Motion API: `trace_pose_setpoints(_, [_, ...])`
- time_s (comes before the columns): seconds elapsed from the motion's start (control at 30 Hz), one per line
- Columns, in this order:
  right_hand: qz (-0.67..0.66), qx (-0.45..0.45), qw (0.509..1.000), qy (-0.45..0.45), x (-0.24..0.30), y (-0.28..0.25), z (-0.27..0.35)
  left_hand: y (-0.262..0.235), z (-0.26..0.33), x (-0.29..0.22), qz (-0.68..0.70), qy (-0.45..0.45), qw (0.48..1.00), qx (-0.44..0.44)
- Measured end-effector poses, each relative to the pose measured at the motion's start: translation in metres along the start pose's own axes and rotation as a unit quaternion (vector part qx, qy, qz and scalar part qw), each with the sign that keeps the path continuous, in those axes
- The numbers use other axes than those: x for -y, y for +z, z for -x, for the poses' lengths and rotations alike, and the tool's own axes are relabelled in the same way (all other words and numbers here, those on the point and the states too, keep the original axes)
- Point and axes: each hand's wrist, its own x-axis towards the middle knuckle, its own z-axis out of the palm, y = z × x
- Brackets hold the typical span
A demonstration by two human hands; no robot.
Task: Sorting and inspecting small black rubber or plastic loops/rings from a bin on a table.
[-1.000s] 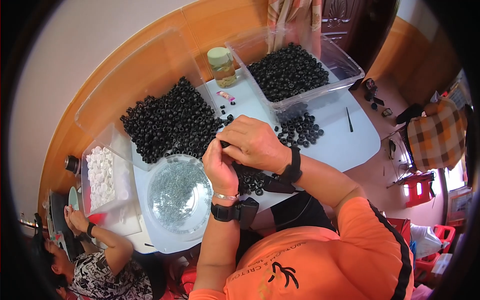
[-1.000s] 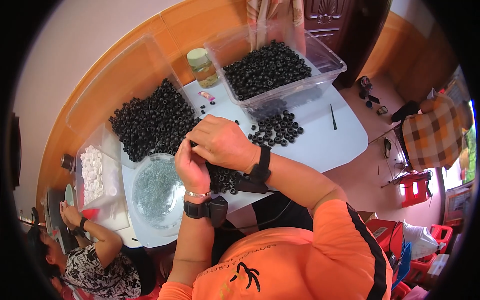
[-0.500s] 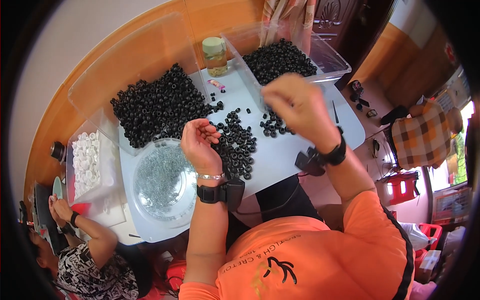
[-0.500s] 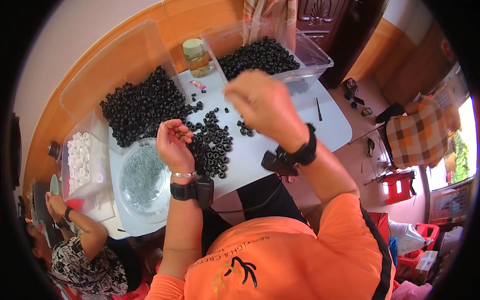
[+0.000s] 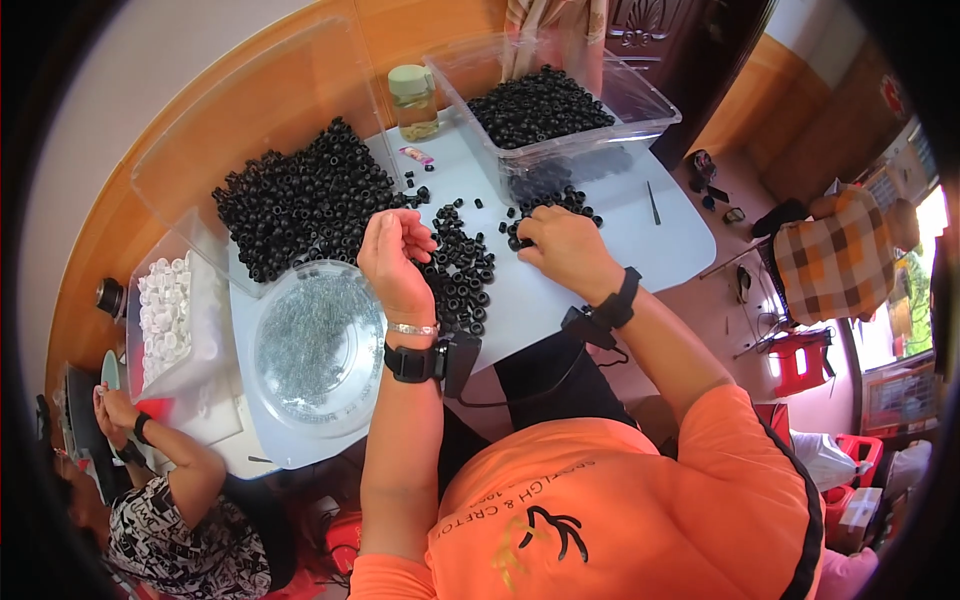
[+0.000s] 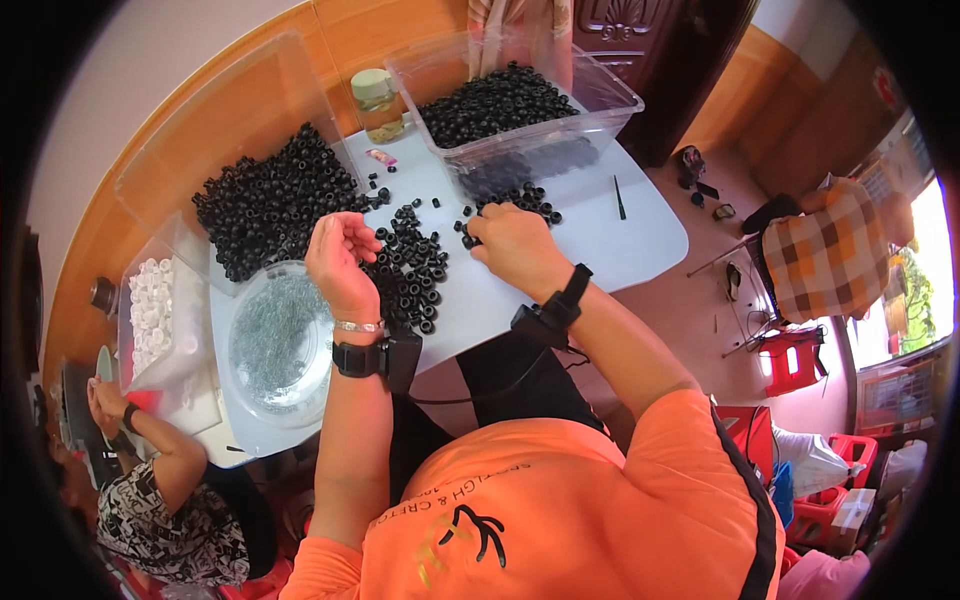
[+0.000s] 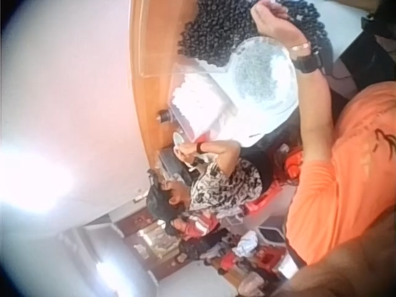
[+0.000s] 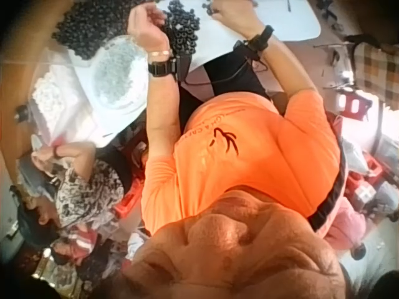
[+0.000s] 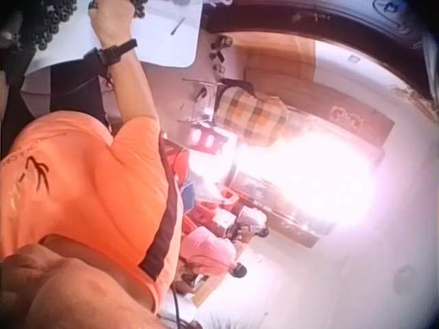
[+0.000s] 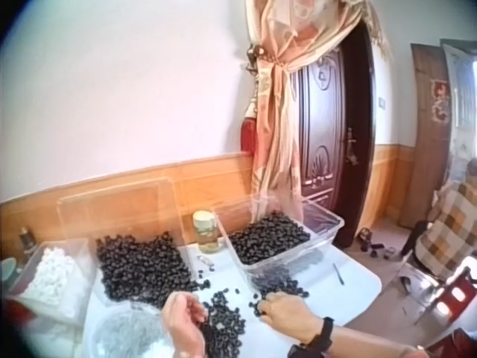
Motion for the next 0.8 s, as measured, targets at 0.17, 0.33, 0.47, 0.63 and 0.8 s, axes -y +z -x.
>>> trace_pose_setpoints(0.17, [0.01,0.004,1.0,-0.014,0.001,0.002,0.004,0.009,0.012,-0.036,-0.005,0.031,0.999,0.028])
trace_pose_setpoints(0.33, [-0.026,-0.028,0.999,-0.016,-0.004,0.004,0.01,0.003,0.057,-0.065,-0.037,0.022,0.992,0.122])
trace_pose_setpoints(0.47, [-0.184,-0.055,0.981,-0.007,0.041,-0.04,0.022,-0.024,0.095,-0.046,-0.06,-0.127,0.981,0.132])
trace_pose_setpoints(0.63, [-0.308,-0.032,0.944,-0.113,0.105,-0.053,0.04,-0.036,0.131,-0.029,-0.02,-0.192,0.966,0.172])
trace_pose_setpoints(0.8, [-0.281,-0.038,0.945,-0.163,0.123,-0.039,0.046,-0.055,0.143,-0.03,-0.045,-0.193,0.964,0.175])
